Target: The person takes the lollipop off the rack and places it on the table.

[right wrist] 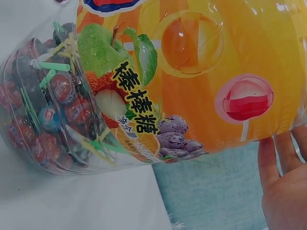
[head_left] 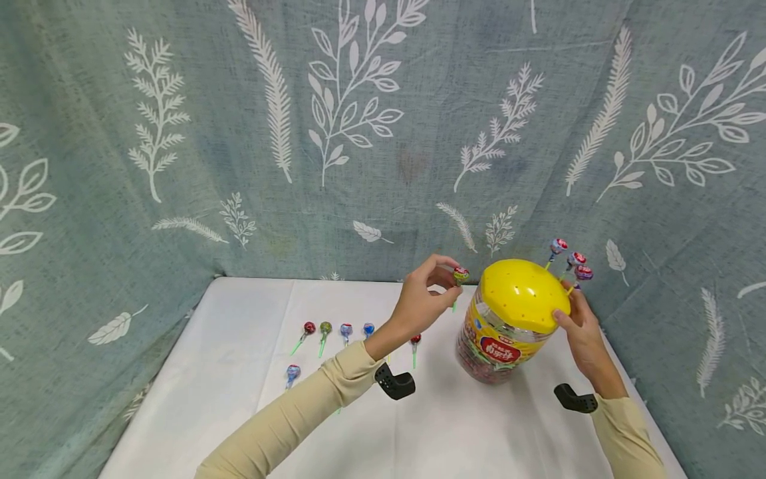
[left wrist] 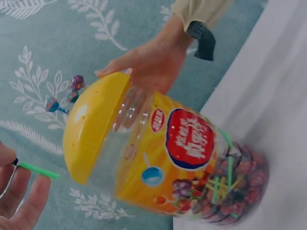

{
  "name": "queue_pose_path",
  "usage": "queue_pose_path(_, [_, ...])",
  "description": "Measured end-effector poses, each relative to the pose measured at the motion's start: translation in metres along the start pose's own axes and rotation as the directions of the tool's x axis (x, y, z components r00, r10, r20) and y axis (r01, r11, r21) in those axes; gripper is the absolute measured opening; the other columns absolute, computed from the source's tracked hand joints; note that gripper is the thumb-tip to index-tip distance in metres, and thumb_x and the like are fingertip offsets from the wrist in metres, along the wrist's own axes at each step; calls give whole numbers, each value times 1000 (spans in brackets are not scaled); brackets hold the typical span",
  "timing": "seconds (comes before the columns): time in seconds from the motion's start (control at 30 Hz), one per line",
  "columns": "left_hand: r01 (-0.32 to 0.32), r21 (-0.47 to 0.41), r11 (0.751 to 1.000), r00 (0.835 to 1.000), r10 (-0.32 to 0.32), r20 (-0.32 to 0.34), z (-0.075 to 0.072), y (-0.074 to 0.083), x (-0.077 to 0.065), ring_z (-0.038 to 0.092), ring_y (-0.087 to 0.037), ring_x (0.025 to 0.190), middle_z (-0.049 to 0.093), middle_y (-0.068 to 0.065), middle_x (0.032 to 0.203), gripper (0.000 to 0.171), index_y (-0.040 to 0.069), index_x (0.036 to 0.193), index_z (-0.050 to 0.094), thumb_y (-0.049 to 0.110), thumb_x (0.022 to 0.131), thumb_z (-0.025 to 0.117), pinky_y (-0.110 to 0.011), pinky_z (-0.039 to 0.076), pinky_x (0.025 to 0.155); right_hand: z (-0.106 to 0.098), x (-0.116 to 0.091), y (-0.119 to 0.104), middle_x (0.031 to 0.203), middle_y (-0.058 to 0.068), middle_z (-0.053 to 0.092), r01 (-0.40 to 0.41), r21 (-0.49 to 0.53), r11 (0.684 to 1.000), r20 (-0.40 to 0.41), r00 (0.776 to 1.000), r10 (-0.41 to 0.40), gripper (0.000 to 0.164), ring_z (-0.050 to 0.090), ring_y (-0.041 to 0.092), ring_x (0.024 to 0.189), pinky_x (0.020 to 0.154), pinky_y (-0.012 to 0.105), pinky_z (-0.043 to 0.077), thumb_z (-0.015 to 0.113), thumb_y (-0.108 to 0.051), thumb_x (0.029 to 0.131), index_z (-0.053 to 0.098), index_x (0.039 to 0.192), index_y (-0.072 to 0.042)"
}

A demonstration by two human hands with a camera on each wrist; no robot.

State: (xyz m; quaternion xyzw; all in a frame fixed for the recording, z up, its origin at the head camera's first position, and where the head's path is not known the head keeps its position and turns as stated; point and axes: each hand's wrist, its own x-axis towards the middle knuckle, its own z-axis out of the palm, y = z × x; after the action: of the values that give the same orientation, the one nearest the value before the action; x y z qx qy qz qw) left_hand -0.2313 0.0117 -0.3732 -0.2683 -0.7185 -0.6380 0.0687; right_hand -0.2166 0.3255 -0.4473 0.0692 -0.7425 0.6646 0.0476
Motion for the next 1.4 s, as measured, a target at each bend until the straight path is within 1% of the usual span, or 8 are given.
queue_pose_path(0.13, [30, -31, 999, 1000, -30, 7, -10, 14, -13, 61, -32, 87, 62, -22, 94, 31, -1, 118, 53, -3, 88, 61, -29, 54, 66, 0, 0, 2, 141, 0, 36, 5, -9, 1000, -13, 1000, -5, 56, 42, 8, 118, 103, 16, 32, 48, -15, 98, 24, 148, -21])
queue_pose_path(0.33, [55, -37, 998, 998, -56, -15, -21, 7, -30, 61, -35, 87, 60, -24, 94, 32, -2, 117, 53, -5, 87, 61, -26, 52, 59, 0, 1, 2, 138, -2, 38, 12, 1, 1000, -12, 1000, -12, 56, 43, 8, 117, 103, 16, 32, 48, -14, 98, 25, 148, -21])
queue_pose_path(0.4, [63, -21, 998, 998, -63, -23, -24, 3, -36, 61, -35, 87, 60, -24, 94, 32, -3, 116, 53, -6, 86, 62, -28, 52, 61, 0, 1, 2, 139, -1, 37, 10, 0, 1000, -13, 1000, -10, 56, 43, 8, 118, 106, 19, 30, 48, -15, 98, 24, 148, -21])
queue_pose_path(0.53, [91, 11, 996, 995, -90, -44, -32, -4, -47, 62, -35, 86, 60, -23, 93, 32, -4, 115, 54, -6, 85, 64, -31, 53, 71, 0, 1, 2, 146, 4, 32, 6, 23, 1000, -9, 1000, -6, 60, 40, 10, 122, 115, 41, 16, 49, -14, 98, 21, 150, -21])
queue_pose_path(0.67, [155, 10, 988, 987, -154, -49, -39, -9, -58, 62, -35, 85, 60, -24, 94, 32, -5, 115, 54, -6, 85, 64, -30, 54, 68, 1, 2, 2, 148, 4, 30, 12, 44, 999, -3, 1000, -12, 61, 37, 11, 125, 113, 52, 8, 49, -13, 97, 20, 150, -19])
queue_pose_path(0.9, [260, 0, 966, 964, -259, -61, -49, -20, -76, 62, -37, 84, 59, -24, 95, 34, -3, 116, 54, -5, 84, 65, -41, 56, 64, -1, 3, 4, 141, 1, 36, 24, 39, 999, -7, 1000, -23, 58, 40, 10, 121, 106, 20, 30, 48, -12, 98, 23, 149, -19])
queue_pose_path(1.13, [351, -33, 936, 932, -352, -90, -55, -48, -94, 62, -38, 83, 59, -22, 92, 34, -3, 115, 55, -5, 83, 66, -44, 56, 62, 0, 4, 4, 142, 2, 36, 14, 47, 999, -16, 1000, -13, 58, 40, 11, 122, 111, 29, 24, 49, -12, 97, 24, 149, -20])
queue_pose_path(1.4, [436, -9, 900, 888, -432, -157, -60, -87, -118, 64, -26, 75, 59, -12, 87, 35, 7, 112, 58, -3, 81, 70, -34, 56, 56, -1, 3, 4, 137, -4, 40, 37, 62, 997, -6, 999, -37, 57, 42, 11, 120, 107, 21, 29, 49, -11, 97, 25, 148, -19])
